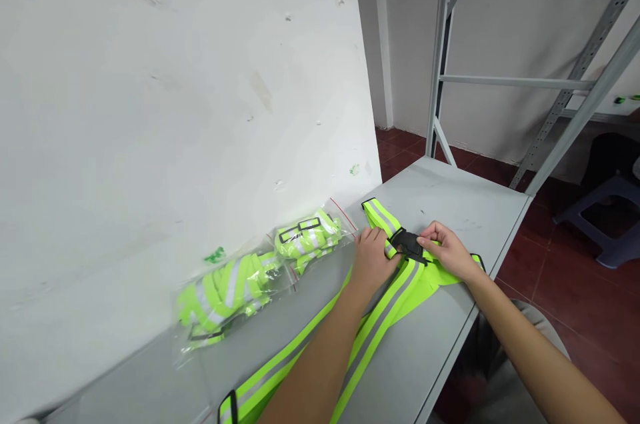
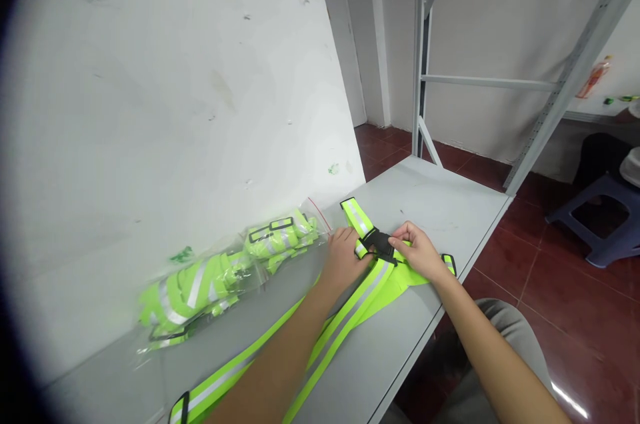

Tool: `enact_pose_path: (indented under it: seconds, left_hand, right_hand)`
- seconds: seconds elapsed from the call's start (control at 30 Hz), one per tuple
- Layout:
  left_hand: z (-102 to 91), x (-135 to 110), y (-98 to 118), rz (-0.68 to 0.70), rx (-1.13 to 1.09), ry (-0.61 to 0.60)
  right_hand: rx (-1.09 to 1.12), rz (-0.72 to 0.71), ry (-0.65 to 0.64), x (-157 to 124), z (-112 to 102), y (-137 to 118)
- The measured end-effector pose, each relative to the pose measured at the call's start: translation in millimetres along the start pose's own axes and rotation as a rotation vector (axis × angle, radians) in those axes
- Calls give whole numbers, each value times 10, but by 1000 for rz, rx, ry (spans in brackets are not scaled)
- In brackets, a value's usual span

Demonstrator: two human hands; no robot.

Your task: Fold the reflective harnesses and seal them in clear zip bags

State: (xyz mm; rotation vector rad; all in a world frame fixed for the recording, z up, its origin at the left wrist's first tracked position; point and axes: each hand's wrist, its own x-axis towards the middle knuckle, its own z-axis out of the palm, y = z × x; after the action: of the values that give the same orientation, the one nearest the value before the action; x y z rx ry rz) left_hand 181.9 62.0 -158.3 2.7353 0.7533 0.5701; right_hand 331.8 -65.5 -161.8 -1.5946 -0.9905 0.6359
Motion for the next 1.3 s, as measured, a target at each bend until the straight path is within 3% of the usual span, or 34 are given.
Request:
enact_pose_path:
  seconds: [0.23,0.3,0.4,0.5,0.57,0.63,0.73,0.83,0.9,1.1,1.2,1.3]
  left_hand:
    - [-11,-11,-41,-61,-9,-64]
    - [-137,-23,-110,-66,-58,-134]
    - [-446,-42,-152,-40,-93,-315]
    - [-690,-41,2,59,-77,-378]
    - [-692,-30,189,113,-120,-362]
    - [-549,-20,358,140,-92,-415]
    - [-203,-17,458,68,81,-503]
    - [61,-5,388,60,120,-400]
    - [123,24,313,100,92,-362]
    - [-70,-11,266,104,102,-378]
    - [-274,-315,307,60,130,-443]
    - [-471,-751,306,12,140,-521]
  right_hand:
    - [-231,-56,77,-75,24,-62]
    - [-360,-80,95,-162,-25,-96]
    - [-736,-127,63,-340,-154,-128]
    - [-1047,-136,4,-525,-294,-135]
    - [-1130,-117,-5,-625,-370,-125]
    - [-1171,-85,-1,-698,-431,-97]
    - [-1164,-40,-9,-760,-507,-29]
    - [-1120,-8,-25,-762,-566,31]
    - [-1124,13,-16,-725,-585,42]
    - [-1284,119,83,-512,-617,-65]
    - [-1331,125,79,-396,-652,-141]
    - [-1157,76,-7,-185,-587,-198]
